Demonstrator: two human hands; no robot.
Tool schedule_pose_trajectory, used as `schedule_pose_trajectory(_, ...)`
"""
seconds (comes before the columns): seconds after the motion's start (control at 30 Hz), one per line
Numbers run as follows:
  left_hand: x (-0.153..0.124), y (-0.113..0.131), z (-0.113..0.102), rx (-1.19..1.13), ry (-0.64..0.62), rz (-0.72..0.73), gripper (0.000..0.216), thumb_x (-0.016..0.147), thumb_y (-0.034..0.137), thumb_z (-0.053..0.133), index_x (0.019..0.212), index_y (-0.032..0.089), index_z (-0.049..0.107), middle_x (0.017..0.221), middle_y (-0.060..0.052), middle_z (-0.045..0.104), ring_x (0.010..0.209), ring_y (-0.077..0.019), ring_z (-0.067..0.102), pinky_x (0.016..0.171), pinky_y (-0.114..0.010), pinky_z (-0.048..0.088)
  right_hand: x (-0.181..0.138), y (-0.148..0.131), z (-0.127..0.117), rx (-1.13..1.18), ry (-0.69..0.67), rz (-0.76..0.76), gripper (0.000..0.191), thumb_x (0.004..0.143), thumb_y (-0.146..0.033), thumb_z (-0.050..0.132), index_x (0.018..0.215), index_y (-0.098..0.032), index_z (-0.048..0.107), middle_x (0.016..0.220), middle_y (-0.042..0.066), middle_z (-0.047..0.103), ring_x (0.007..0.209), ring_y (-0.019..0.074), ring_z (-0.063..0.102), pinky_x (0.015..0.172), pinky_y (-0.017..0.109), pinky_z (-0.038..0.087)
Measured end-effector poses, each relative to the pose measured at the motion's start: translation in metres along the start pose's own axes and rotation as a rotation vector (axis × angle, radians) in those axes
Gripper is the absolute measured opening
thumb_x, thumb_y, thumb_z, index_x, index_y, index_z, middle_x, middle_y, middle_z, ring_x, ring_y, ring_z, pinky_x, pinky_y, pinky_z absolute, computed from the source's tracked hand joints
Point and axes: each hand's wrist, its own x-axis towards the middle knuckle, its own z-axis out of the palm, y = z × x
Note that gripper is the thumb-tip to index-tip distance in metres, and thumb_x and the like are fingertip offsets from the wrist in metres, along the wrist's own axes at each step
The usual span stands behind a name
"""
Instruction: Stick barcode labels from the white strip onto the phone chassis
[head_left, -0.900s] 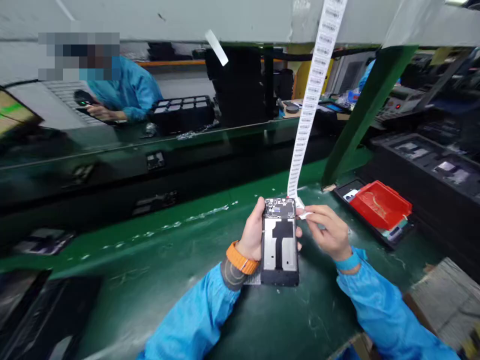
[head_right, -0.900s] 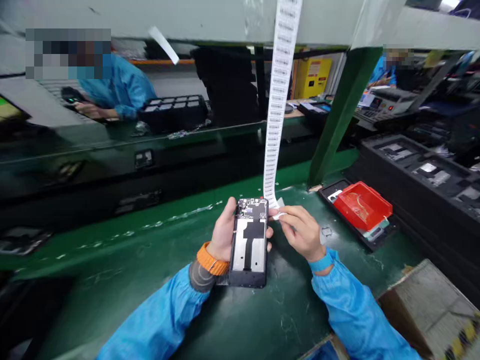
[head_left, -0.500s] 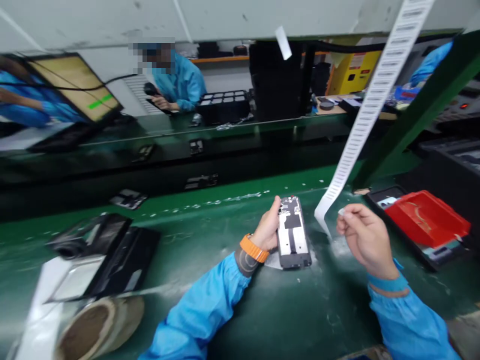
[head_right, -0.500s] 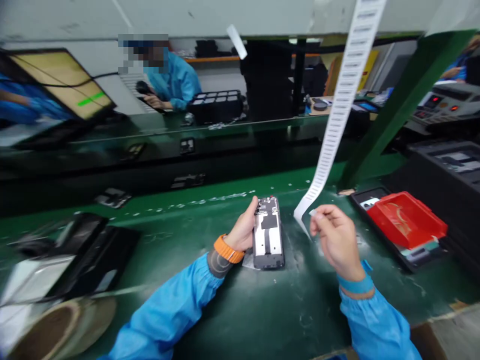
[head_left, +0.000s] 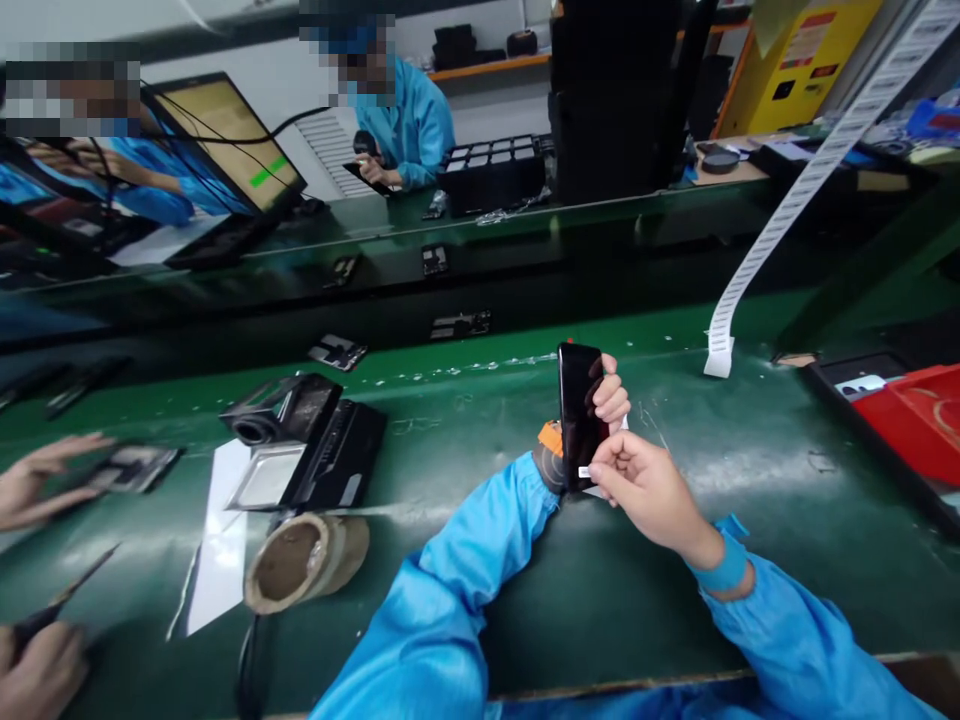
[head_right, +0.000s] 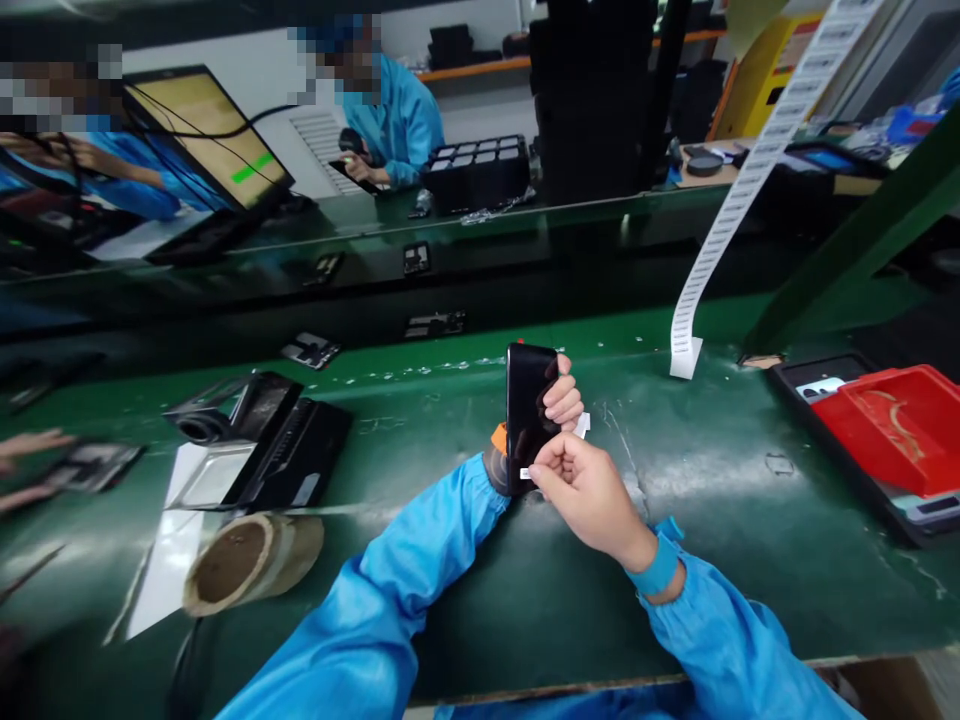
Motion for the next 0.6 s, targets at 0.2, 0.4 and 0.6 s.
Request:
schedule_pose_trajectory(0.2,0.001,0.001,0.003,-0.005,-0.058,-0.045,0.025,0.1,0.02,0.033,0.08,0.019,0.049,0.052,0.006,0.023,0.039,-0.0072,0.019,0.039,-0.016,0.022,-0.003,-0.004,-0.002,-0.125,-0.017,-0.041,0.015,0.084,-0.03,0.064,0.076,-0.019,0.057,0.062,-0.003,0.055,0.055,0.0101,0.05,0.053,0.023,0.041)
schedule_pose_trajectory(0.4,0.0,-0.001,0.005,-0.005,0.025,-0.051,0.023,0.1,0.025,0.04,0.078,0.019,0.047,0.053,0.007,0.021,0.039,-0.0065,0.019,0.039,-0.015,0.023,-0.007,-0.006,0.002,-0.332,0.034,-0.098,0.011,0.084,-0.025,0.061,0.075,-0.02,0.057,0.063,-0.003,0.058,0.057,0.0112,0.054,0.055,0.023,0.042)
schedule_pose_trajectory(0.6,0.011,0.008,-0.002,0.01,0.13,0.071,0.033,0.102,0.038,0.037,0.076,0.019,0.047,0.051,0.008,0.024,0.038,-0.0063,0.022,0.039,-0.017,0.022,-0.005,0.008,-0.012,-0.558,0.24,-0.245,0.017,0.084,-0.036,0.065,0.085,-0.021,0.058,0.072,0.001,0.062,0.061,0.0149,0.056,0.06,0.028,0.048)
